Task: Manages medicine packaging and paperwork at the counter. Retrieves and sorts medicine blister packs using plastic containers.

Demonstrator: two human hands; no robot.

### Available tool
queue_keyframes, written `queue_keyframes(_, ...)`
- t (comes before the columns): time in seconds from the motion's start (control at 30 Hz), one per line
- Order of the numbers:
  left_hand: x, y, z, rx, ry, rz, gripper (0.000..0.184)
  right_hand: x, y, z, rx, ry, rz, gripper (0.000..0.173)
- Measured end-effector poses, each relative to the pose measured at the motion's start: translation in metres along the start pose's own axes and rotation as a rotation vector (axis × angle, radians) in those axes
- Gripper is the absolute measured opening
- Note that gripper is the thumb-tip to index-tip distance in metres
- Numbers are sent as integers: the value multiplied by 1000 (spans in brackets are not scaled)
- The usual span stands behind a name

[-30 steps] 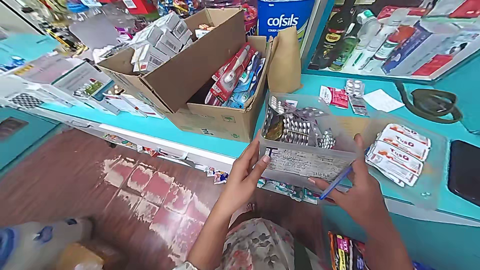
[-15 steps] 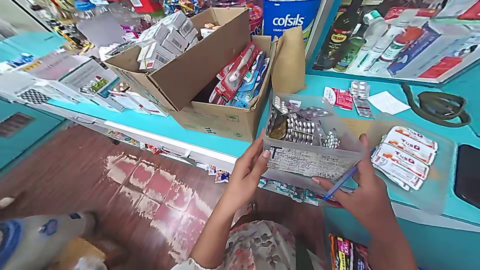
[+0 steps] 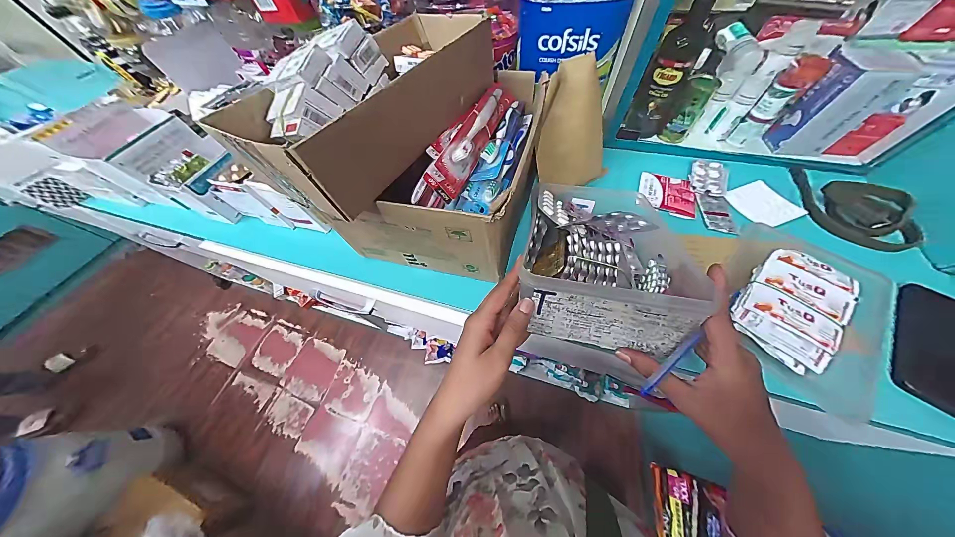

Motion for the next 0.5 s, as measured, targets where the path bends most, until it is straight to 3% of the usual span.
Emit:
queue_keyframes(0.2, 1, -1, -1, -17, 28, 4, 51, -2, -1, -2, -8, -110, 21, 117)
queue_keyframes(0.4, -1, -1, -3, -11, 42, 1, 51, -9, -4, -28, -196, -314, 187, 95)
queue_keyframes(0.5, -2, 0, -4, -33, 46, 0, 51, -15, -6, -35, -254, -327, 252, 95)
Point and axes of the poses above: each hand's wrist, its own y-axis away from the middle knuckle, its own x-axis out of the back of the hand, z = x × y, the point moved 2 cm from there along -y, towards the middle knuckle, and after that the axes turned 14 degrees about y, right-handed, at the moved point
